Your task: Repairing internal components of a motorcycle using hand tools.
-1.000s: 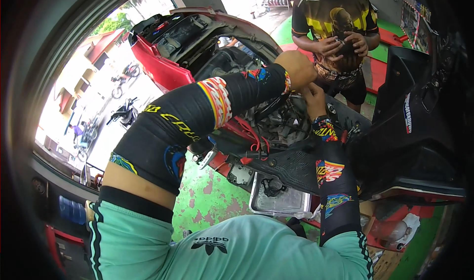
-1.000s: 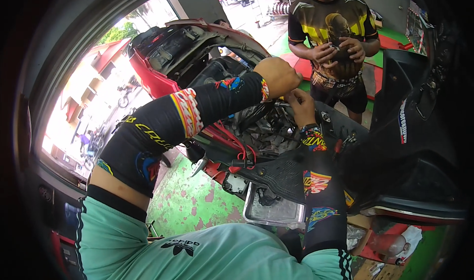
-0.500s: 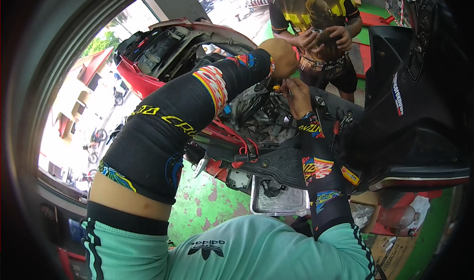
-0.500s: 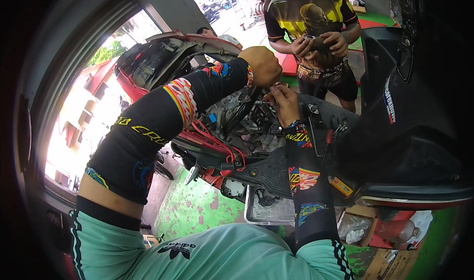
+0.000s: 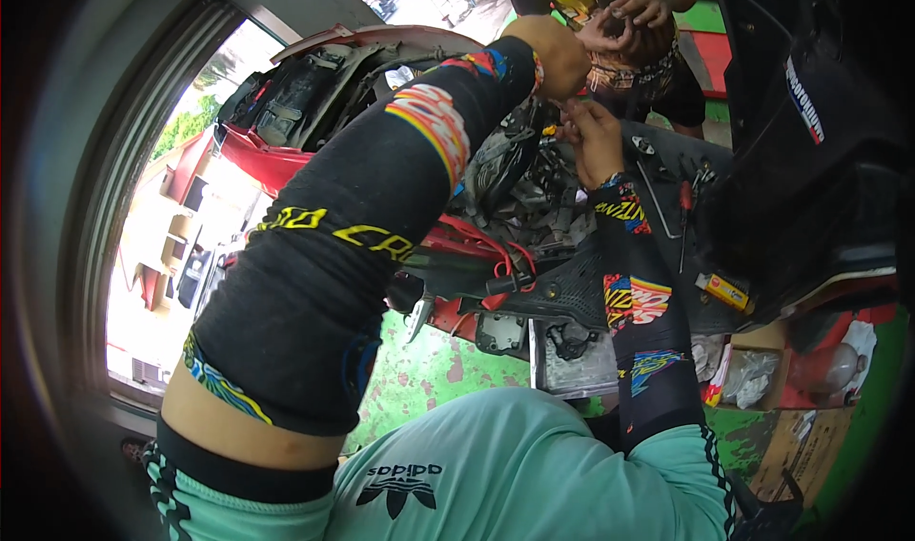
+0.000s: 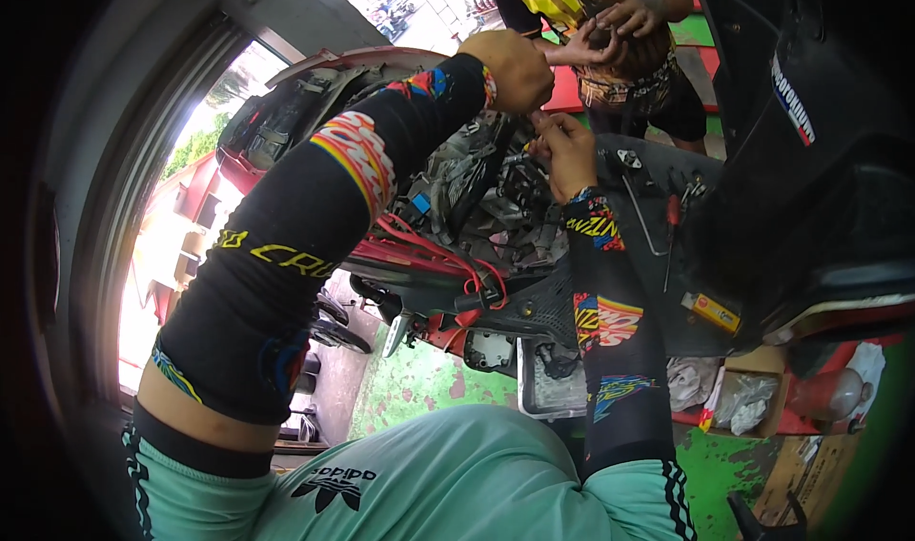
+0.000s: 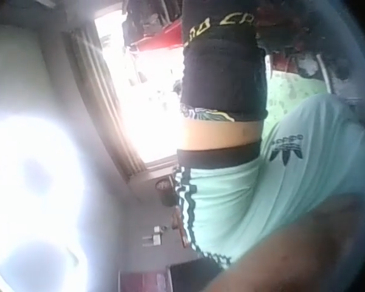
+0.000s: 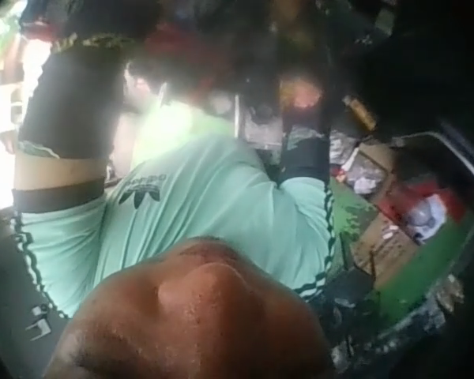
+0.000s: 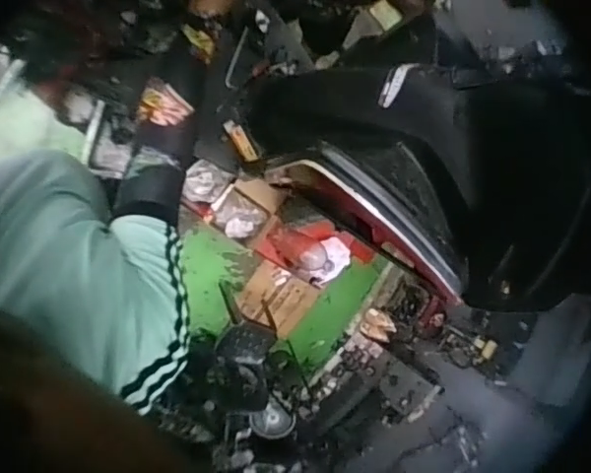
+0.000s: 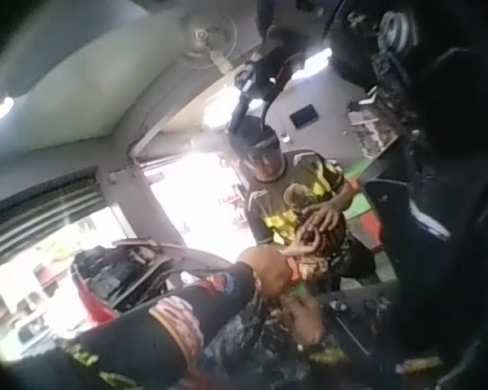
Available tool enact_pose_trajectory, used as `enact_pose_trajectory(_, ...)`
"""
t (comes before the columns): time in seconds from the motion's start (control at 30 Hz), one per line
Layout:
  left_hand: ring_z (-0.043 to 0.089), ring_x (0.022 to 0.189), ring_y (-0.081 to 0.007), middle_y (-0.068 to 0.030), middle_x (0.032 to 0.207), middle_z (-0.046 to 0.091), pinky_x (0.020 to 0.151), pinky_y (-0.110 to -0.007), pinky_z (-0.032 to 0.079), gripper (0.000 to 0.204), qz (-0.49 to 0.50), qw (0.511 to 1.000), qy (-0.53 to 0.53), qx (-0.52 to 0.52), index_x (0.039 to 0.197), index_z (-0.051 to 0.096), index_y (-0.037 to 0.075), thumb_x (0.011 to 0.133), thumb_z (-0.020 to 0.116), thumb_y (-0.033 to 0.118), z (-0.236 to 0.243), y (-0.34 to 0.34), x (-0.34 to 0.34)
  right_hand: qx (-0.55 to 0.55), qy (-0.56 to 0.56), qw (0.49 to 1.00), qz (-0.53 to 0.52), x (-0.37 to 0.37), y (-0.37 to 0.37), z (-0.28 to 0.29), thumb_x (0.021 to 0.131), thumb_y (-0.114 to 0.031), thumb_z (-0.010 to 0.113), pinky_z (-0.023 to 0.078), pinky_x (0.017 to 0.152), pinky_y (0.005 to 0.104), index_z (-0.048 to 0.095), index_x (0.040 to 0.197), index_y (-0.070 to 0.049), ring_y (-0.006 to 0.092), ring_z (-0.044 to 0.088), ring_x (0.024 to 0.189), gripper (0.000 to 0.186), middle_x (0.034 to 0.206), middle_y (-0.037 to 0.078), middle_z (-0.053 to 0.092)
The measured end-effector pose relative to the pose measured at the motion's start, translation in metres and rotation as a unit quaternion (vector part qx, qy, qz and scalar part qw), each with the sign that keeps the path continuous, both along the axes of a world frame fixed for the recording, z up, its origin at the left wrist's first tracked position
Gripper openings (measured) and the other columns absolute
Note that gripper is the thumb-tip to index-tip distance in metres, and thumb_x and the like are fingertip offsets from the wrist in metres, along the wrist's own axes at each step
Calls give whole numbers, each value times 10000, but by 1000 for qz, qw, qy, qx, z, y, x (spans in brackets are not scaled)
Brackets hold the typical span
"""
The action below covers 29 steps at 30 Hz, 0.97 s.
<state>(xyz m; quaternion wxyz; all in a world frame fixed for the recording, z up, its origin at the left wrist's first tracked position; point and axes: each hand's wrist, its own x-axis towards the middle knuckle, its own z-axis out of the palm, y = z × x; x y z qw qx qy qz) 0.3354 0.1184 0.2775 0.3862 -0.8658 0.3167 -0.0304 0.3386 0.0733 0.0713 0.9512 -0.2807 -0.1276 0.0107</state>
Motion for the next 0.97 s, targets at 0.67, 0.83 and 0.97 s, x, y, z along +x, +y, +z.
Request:
enact_pose_trajectory(0.67, 693, 814, -358, -148, 851, 723, 725, -464, 542, 361, -115, 989, 59, 67, 848, 756, 105, 914, 504, 355, 6, 4, 38, 0, 59, 995, -75, -5, 8, 9, 850, -316, 806, 473, 519, 279, 621, 790, -28, 86, 470, 492, 348, 602, -10, 502)
enact_pose_trajectory(0.83, 677, 726, -375, -134, 766, 704, 667, -476, 536, 376, -151, 986, 68, 27, 783, 736, 96, 899, 508, 372, 6, 7, 48, 3, 79, 993, -87, -6, 11, 15, 837, -320, 820, 463, 491, 274, 618, 772, -32, 89, 471, 479, 358, 599, -8, 503)
enact_pose_trajectory(0.97, 688, 784, -366, -146, 818, 714, 711, -470, 539, 387, -154, 985, 68, 42, 836, 750, 96, 892, 515, 399, 2, 4, 59, 23, 104, 988, -109, -3, 12, 11, 833, -323, 826, 463, 473, 279, 618, 775, -33, 92, 473, 471, 362, 592, -6, 500)
